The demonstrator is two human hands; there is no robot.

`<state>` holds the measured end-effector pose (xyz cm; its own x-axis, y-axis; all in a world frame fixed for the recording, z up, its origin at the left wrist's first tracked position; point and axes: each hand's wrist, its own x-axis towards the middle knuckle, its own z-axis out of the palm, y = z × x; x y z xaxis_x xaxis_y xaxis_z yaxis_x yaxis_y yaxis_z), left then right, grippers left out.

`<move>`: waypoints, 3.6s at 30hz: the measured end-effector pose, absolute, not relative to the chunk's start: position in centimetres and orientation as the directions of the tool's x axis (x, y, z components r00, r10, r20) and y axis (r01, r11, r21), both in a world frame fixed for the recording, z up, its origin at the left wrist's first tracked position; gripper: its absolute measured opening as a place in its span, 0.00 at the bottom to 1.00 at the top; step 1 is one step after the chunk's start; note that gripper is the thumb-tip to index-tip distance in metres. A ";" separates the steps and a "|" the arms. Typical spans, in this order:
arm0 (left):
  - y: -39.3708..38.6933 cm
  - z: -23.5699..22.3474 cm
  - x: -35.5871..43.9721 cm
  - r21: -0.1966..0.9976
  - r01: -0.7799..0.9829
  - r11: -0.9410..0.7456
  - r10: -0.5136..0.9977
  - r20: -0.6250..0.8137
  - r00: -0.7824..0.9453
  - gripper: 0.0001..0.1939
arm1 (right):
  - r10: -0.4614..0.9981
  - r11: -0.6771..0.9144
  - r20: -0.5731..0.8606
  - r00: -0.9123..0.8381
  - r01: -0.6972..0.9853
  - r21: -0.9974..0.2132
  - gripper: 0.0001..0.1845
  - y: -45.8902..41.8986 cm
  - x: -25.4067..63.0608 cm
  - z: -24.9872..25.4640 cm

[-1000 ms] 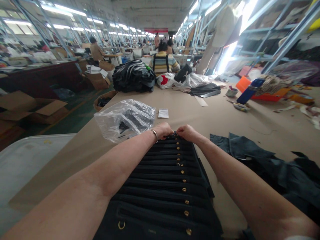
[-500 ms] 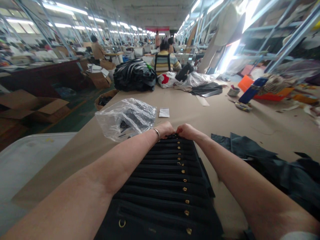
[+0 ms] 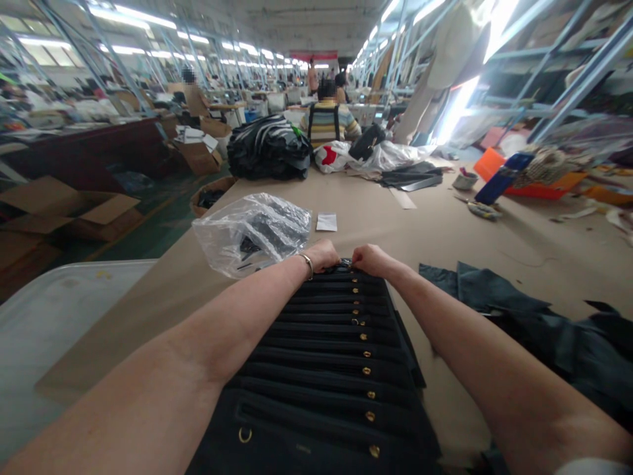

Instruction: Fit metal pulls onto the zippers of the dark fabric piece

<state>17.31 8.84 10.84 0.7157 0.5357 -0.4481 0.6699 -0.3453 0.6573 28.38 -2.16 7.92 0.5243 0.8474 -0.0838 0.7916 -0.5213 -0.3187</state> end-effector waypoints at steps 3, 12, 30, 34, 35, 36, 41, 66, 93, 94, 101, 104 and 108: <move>9.2 11.5 16.2 0.618 0.661 -0.426 0.569 -0.385 0.727 0.08 | 0.848 -0.479 0.054 0.527 0.806 -0.347 0.09 -4.7 26.7 9.2; 8.2 11.4 11.5 0.712 0.542 -0.447 0.500 -0.303 0.811 0.06 | 0.988 -0.139 -0.105 0.115 0.955 -0.263 0.07 -12.4 18.7 10.0; 3.9 11.6 9.1 0.906 0.421 0.044 0.253 -0.418 0.873 0.10 | 0.870 -0.143 -0.115 0.480 0.022 -0.989 0.14 -8.5 21.5 10.2; 4.3 11.5 9.5 0.910 0.408 0.068 0.283 -0.410 0.867 0.08 | 0.850 -0.109 -0.106 0.515 -0.024 -0.994 0.19 -7.9 21.1 9.9; 4.4 11.4 9.6 0.911 0.408 0.061 0.291 -0.408 0.865 0.08 | 0.842 -0.106 -0.092 0.532 -0.004 -0.994 0.19 -7.8 21.1 9.8; 4.5 11.3 9.8 0.911 0.410 0.053 0.298 -0.406 0.864 0.08 | 0.836 -0.106 -0.075 0.543 0.025 -0.994 0.19 -7.7 21.1 9.8; 5.2 11.6 11.1 0.907 0.417 0.050 0.294 -0.413 0.862 0.11 | 0.829 -0.086 -0.015 0.559 0.101 -0.991 0.17 -6.8 22.4 10.0; 6.8 11.6 15.5 0.624 0.636 -0.455 0.486 -0.425 0.764 0.05 | 0.825 -0.487 -0.079 0.559 0.634 -0.600 0.08 -3.9 27.4 6.3; 8.2 12.1 12.3 0.874 0.486 -0.010 0.415 -0.439 0.797 0.10 | 0.813 -0.361 0.197 0.548 0.739 -0.568 0.08 -5.0 23.4 9.2; 7.9 12.1 12.0 0.886 0.461 0.055 0.399 -0.442 0.803 0.11 | 0.816 -0.270 0.245 0.524 0.719 -0.641 0.08 -5.2 22.4 9.4; 6.6 11.0 11.6 0.860 0.341 0.380 0.310 -0.465 0.829 0.11 | 0.774 -0.013 0.342 0.533 0.554 -0.833 0.09 -5.4 18.9 8.3; 6.2 10.7 11.5 0.839 0.316 0.444 0.302 -0.471 0.829 0.11 | 0.782 0.040 0.418 0.463 0.631 -0.774 0.06 -5.4 18.9 8.5; 5.4 11.2 11.0 0.822 0.313 0.476 0.274 -0.476 0.836 0.05 | 0.816 0.129 0.472 0.334 0.692 -0.711 0.08 -5.8 18.4 9.2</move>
<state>11.00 5.44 11.19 0.8355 0.2741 -0.4762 0.3126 0.4756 0.8222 18.44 -5.78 9.21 0.3336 0.8158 0.4725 0.6916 0.1288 -0.7107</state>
